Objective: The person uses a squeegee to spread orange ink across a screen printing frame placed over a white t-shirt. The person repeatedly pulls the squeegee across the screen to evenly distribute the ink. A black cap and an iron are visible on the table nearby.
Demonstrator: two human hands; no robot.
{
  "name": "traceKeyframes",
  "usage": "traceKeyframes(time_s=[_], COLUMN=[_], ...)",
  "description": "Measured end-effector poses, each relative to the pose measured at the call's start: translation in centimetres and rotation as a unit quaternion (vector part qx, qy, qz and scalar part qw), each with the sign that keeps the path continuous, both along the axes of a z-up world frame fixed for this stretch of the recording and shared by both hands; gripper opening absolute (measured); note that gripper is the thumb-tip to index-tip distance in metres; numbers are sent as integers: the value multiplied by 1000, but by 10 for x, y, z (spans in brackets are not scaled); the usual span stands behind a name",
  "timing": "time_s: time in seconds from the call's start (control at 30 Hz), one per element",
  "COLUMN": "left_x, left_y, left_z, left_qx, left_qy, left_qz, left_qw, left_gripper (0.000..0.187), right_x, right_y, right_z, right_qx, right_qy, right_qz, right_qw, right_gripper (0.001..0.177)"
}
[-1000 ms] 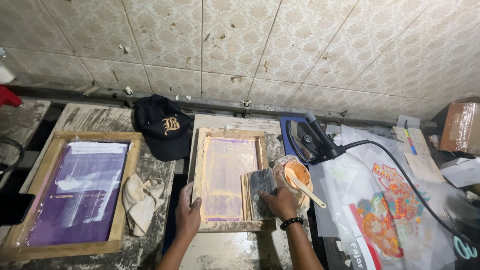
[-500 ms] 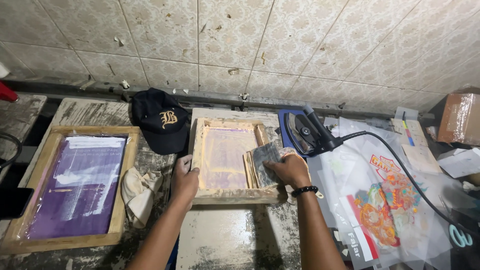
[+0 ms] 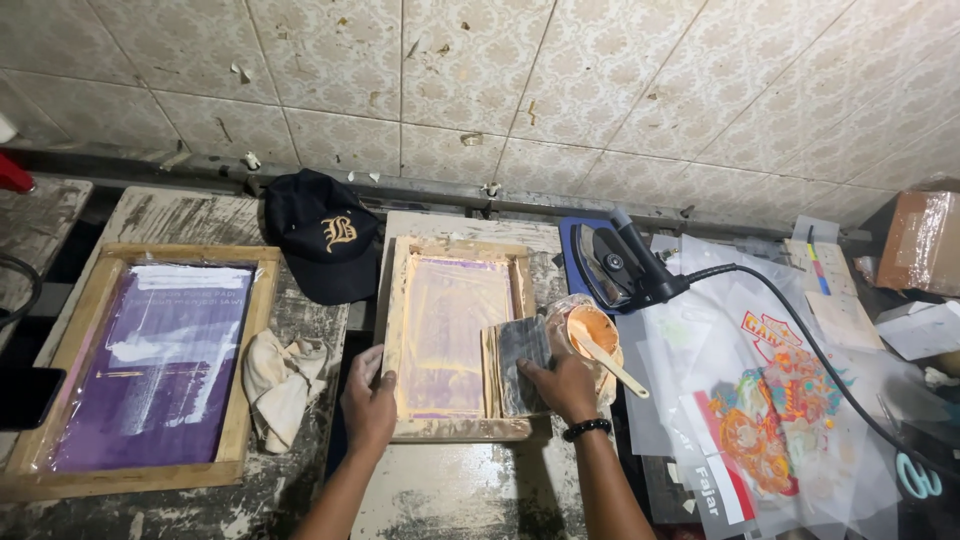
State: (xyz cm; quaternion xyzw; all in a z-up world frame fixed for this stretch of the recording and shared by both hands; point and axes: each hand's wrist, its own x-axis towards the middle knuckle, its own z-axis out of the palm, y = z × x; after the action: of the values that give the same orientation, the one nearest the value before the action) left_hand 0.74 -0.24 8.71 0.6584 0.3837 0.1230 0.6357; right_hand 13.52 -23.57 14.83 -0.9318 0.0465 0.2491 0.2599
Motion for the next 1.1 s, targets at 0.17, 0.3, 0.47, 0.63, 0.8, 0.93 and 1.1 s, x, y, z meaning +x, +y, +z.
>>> traceKeyframes(time_s=[0.17, 0.3, 0.47, 0.63, 0.8, 0.93, 1.1], left_x=[-7, -12, -16, -21, -14, -10, -8], left_y=[-7, -10, -4, 4, 7, 11, 9], left_z=[-54, -67, -80, -88, -86, -94, -92], left_qx=[36, 88, 214, 268, 235, 252, 308], left_qy=[-58, -81, -42, -51, -16, -33, -41], left_qz=[19, 20, -13, -27, -41, -56, -62], left_qw=[997, 993, 976, 962, 971, 966, 949], left_gripper=[38, 35, 37, 40, 34, 38, 44], right_x=[-6, -1, -6, -10, 16, 51, 106], right_y=[-1, -14, -9, 15, 36, 69, 94], right_z=[-16, -64, -59, -32, -22, 5, -71], right_qx=[35, 10, -21, -44, 86, 73, -59], right_qy=[-4, -3, -34, -95, 27, -1, -357], right_qz=[-35, -43, -27, -49, 1, 59, 387], right_qw=[999, 999, 999, 993, 996, 996, 848], right_gripper=[87, 43, 47, 61, 29, 49, 16])
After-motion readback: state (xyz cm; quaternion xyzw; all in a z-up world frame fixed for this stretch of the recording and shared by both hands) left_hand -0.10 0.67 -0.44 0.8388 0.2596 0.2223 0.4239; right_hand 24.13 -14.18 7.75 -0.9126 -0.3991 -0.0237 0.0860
